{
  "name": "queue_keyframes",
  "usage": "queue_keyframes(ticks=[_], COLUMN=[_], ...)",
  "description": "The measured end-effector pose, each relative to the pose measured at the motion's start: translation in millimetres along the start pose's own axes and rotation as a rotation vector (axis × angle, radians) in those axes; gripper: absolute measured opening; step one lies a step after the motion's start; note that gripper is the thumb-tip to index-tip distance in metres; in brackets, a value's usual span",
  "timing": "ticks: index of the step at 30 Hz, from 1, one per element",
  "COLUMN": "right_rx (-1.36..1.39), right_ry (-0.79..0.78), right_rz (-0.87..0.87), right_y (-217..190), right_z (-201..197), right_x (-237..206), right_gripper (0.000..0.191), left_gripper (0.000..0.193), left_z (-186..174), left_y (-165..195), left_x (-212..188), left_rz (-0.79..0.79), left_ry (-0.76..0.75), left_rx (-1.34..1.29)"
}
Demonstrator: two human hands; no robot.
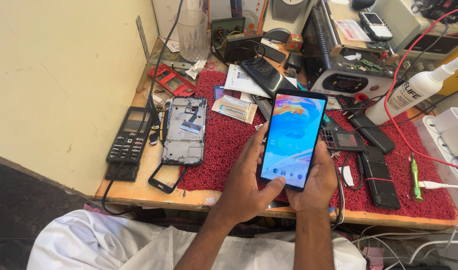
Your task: The person tests a smartphone by navigating menus and playing a video, then removes the back cover to inspect the internal components. They attempt to reseat a ribbon cable connector and continue testing the device.
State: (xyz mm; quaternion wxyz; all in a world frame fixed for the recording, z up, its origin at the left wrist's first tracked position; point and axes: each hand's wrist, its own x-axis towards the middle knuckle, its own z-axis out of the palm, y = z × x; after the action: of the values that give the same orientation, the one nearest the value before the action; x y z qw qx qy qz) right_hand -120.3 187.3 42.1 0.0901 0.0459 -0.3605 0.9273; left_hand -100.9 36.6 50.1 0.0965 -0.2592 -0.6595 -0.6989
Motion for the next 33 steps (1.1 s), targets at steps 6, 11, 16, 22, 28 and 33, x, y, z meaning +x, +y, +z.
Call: queue_keyframes(ticks=[6, 11, 16, 22, 28, 33], right_rx=[-0.071, -0.15, -0.172, -0.034, -0.039, -0.195], right_ry=[-0.167, -0.155, -0.12, -0.098, -0.138, -0.174], right_rz=[-0.041, -0.068, -0.063, -0.068, -0.088, -0.09], right_y=[-2.3, 0.0, 3.0, 5.2, 5.0, 1.9], right_z=[0.2, -6.1, -10.2, -10.3, -7.8, -5.0], right_x=[-1.2, -0.3, 1.0, 0.0, -1.6, -1.6], right_gripper=[0.06, 0.082, 0.067, 0.069, 0.064, 0.067], left_gripper=[0.093, 0.093, 0.092, 0.092, 0.093, 0.091], left_z=[-0.9, -0.5, -0.4, 0.0, -1.0, -1.5], left_y=[-2.0, -3.9, -5.5, -5.4, -4.7, -3.5], left_x=[0.3, -0.2, -1.0, -1.1, -0.7, -0.6], left_rz=[0.019, 0.047, 0.035, 0.01, 0.025, -0.016], left_ry=[0.002, 0.006, 0.007, 0.005, 0.004, -0.007], left_rx=[0.021, 0.027, 0.019, -0.006, 0.013, -0.028])
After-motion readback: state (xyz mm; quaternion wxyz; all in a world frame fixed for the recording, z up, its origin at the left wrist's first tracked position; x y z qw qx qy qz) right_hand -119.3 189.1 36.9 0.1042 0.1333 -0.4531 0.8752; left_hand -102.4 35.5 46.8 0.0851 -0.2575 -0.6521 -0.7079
